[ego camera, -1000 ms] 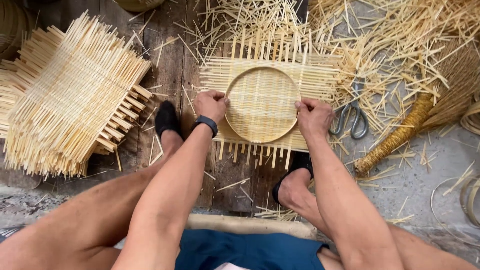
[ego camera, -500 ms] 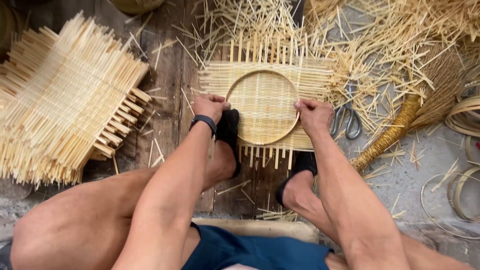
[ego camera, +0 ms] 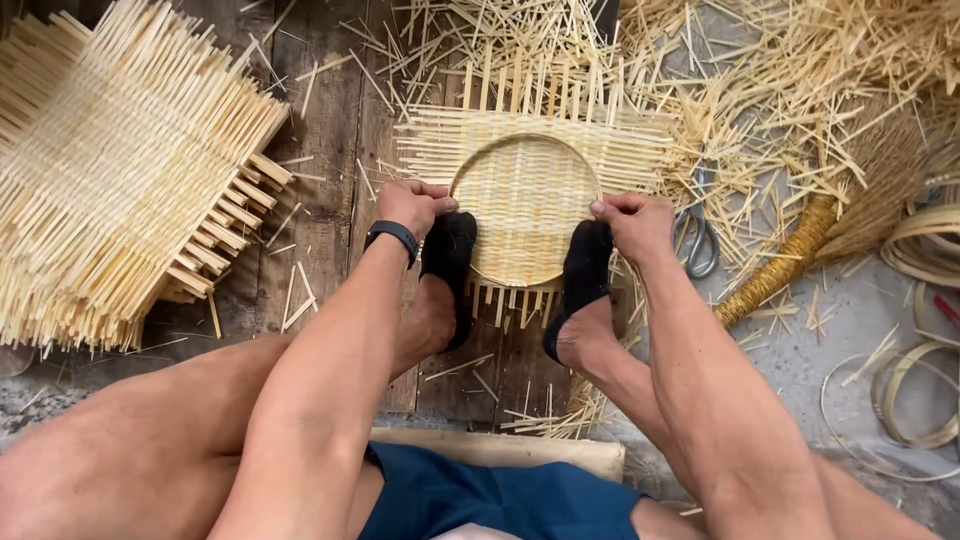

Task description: The person sits on a low stool in a bamboo workshop and assembles woven bamboo steamer lids. They press a round woven bamboo mat into a wooden form, fit a bamboo rim ring around it, trim the excess strip ends with scissors, and stack the finished lids on top of a pile of completed lids.

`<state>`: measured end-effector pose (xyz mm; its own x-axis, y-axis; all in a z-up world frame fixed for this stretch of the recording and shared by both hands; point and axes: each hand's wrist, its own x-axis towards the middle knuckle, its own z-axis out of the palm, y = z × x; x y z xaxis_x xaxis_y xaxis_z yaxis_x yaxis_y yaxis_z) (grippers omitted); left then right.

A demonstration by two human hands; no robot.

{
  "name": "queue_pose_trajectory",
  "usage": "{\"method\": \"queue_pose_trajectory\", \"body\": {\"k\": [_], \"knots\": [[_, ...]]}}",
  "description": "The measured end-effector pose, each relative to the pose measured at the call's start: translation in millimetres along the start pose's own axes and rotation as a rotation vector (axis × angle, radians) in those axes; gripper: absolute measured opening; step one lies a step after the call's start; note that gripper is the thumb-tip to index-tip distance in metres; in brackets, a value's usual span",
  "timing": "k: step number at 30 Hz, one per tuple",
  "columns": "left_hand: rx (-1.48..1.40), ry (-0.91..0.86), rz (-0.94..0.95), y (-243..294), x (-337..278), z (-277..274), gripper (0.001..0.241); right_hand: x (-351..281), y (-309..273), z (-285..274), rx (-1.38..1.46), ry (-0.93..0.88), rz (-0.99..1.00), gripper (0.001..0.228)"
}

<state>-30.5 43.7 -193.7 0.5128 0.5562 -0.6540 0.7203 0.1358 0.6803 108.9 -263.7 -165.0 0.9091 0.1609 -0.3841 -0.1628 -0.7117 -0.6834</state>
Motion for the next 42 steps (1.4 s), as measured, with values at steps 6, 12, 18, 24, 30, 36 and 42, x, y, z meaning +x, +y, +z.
{"method": "queue_pose_trajectory", "body": {"k": [6,12,18,24,30,36,42], "knots": [[0.065,-0.059,0.039,45.0,-4.9,-3.7,0.021,-22.8,-41.9,9.5,-0.287,0.038,-0.251,0.035],[0.593,0.012,1.109,62.1,37.5,64.4,0.039,-93.7,-69.5,102.8,-0.951,-0.162,-0.984,0.091],[0.460,-0.175,0.757,51.5,45.5,76.8,0.026,-97.9,-43.0,115.4,-1.011,-0.023,-1.020,0.084],[0.456,-0.277,0.657,51.0,62.0,80.8,0.031,-20.9,-73.3,66.2,-0.536,-0.677,-0.473,0.030],[0.477,-0.392,0.580,58.6,77.8,84.0,0.042,67.5,-69.8,51.7,-0.196,-0.001,-0.810,0.021],[0.397,-0.354,0.479,36.2,102.2,94.4,0.053,82.4,-45.4,62.6,0.048,-0.301,-0.074,0.027],[0.197,-0.340,0.716,32.4,108.5,88.8,0.065,116.9,8.6,25.2,0.273,-0.101,-0.399,0.024]]}}
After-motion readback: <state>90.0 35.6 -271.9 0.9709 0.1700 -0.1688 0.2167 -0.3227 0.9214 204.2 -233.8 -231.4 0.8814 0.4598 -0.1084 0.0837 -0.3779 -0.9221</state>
